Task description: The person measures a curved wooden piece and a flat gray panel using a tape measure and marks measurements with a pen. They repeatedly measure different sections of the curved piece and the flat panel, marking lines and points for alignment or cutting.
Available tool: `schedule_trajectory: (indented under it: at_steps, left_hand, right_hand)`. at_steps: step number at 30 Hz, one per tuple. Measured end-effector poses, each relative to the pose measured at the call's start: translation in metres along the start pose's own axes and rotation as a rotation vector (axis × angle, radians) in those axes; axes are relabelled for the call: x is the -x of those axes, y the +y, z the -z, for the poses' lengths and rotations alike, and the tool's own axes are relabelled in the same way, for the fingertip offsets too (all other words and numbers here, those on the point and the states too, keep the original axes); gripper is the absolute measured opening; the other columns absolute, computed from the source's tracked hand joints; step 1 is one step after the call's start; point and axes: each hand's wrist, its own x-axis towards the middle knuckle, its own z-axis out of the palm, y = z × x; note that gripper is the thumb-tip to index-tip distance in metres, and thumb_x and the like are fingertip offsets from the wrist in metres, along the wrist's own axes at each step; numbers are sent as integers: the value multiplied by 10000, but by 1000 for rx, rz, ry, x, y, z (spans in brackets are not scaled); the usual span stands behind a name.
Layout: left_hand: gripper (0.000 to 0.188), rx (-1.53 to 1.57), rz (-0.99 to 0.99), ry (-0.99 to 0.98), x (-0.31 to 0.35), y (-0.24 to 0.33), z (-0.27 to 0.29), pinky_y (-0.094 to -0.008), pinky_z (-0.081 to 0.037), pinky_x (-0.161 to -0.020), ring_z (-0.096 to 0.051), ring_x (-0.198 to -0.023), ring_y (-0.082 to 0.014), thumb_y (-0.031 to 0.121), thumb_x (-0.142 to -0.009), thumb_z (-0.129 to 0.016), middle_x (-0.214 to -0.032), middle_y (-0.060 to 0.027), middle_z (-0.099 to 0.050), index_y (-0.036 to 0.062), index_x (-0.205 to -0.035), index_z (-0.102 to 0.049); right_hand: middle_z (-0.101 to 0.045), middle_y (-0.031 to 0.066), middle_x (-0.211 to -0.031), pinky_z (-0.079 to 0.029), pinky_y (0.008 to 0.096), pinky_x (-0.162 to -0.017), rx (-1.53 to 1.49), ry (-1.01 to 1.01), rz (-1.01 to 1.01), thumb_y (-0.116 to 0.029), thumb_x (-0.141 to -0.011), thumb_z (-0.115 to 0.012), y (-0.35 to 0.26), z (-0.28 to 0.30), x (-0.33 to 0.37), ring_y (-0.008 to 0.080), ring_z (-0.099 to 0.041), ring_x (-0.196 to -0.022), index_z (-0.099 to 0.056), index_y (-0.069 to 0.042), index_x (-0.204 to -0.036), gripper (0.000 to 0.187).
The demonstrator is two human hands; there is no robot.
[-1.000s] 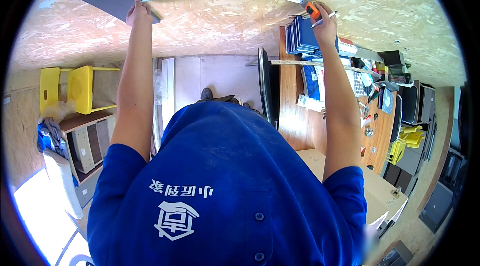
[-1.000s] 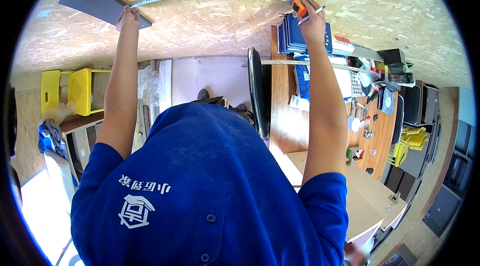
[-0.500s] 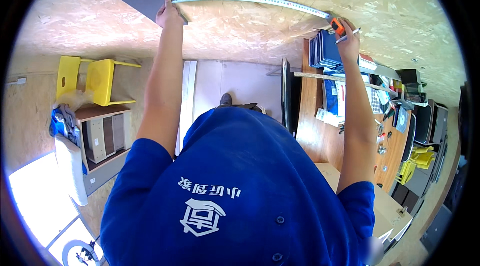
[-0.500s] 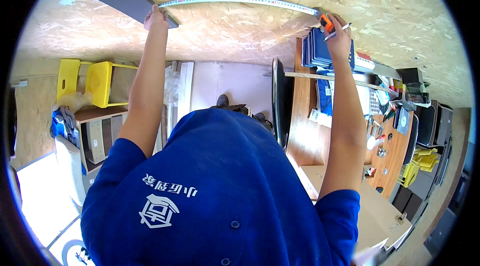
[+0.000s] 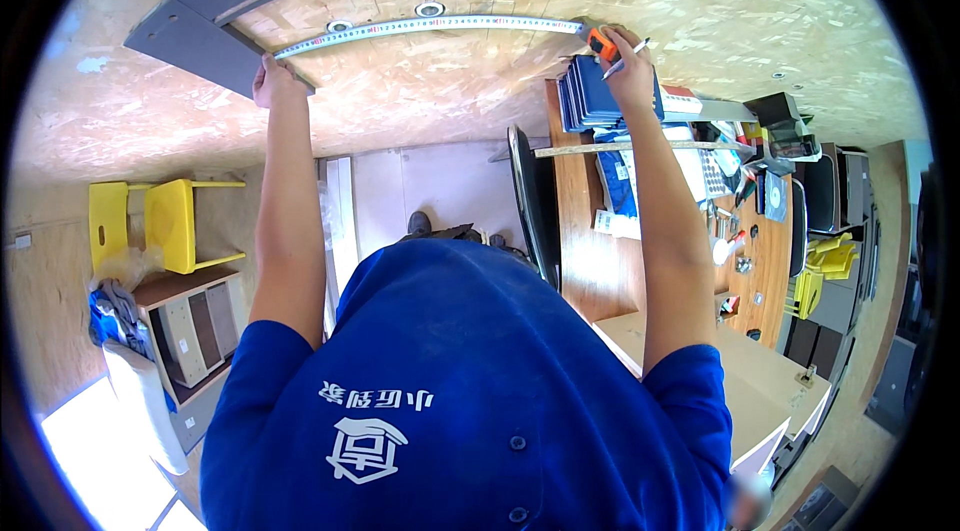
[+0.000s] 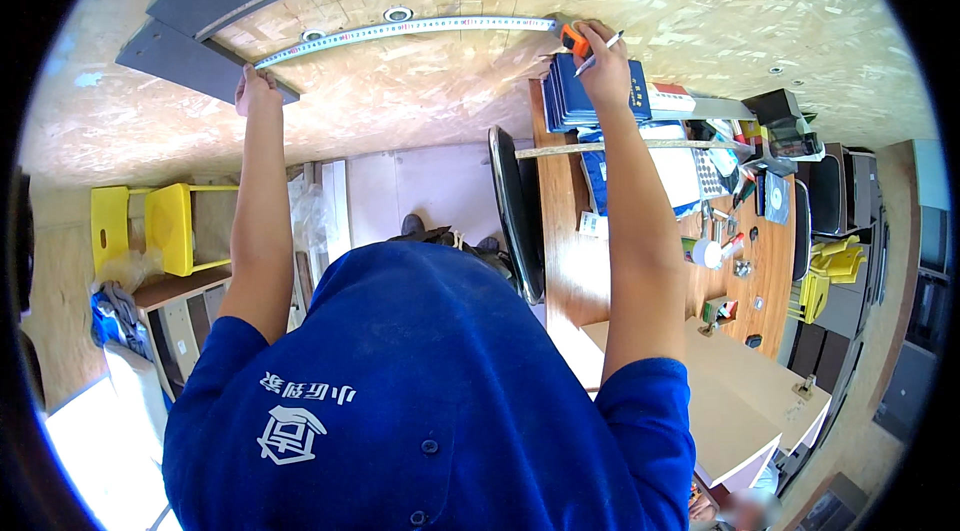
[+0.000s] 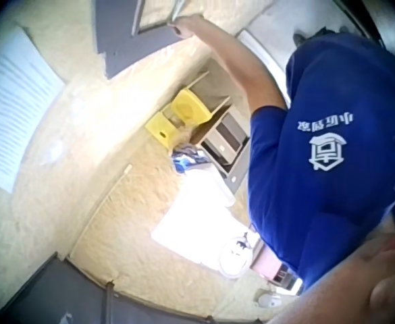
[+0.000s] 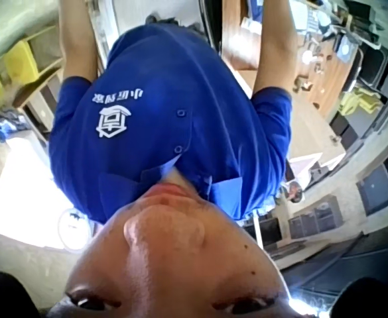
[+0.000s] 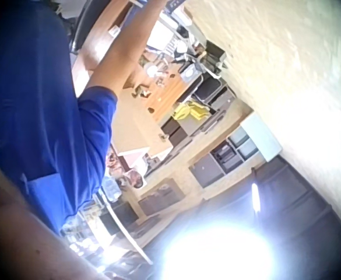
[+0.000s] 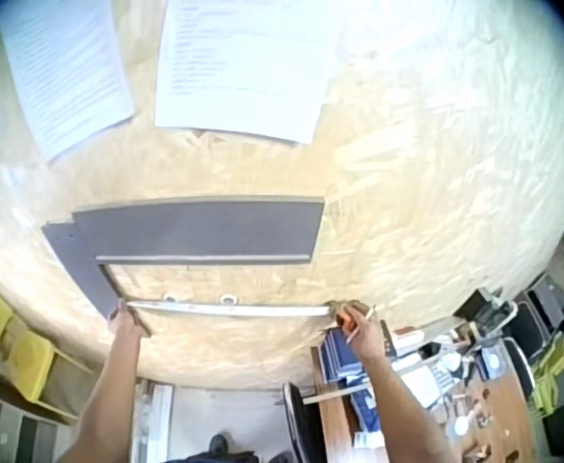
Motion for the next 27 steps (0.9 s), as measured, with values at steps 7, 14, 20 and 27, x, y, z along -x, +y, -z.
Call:
schedule_trajectory:
  at_steps: [7, 14, 20, 27]
  left_hand:
    - [149, 34, 19, -35, -2, -1, 2, -246, -450, -441, -555, -530, -115, 49, -944, -750, -727, -75, -641, 10, -883, -620]
    - [144, 38, 14, -48, -12, -13, 5, -240, -449, -445, -568, -546, -121, 39, -936, -755, -739, -92, -645, 10, -885, -623]
    - [225, -153, 10, -335, -67, -11, 14, -329, -549, -617, -675, -764, -222, 177, -1003, -692, -940, -144, -706, -21, -1093, -633]
    - [365, -184, -20, -581, -115, 30, 105, -350, -571, -776, -698, -953, -235, 267, -1039, -643, -1113, -158, -723, -34, -1241, -600]
  right_hand:
    - [-660, 88, -1334, -500, 427, -1053, -19, -18, 25, -6, -718, -824, 4, 6, -2, 341, -598, -1243, -690, -116, -1277, 586]
    - [-657, 100, -1334, -503, 422, -1045, -14, -25, 16, 25, -714, -802, -1, 6, 2, 348, -595, -1245, -687, -102, -1272, 583]
    - [-671, 161, -1285, -528, 450, -983, -110, -31, -52, -37, -847, -663, -6, 11, -2, 390, -637, -1155, -713, -123, -1225, 391]
    - [-665, 158, -1209, -451, 458, -1067, -282, 144, 141, -55, -787, -740, -84, 40, 75, 359, -599, -1212, -677, -33, -1168, 387]
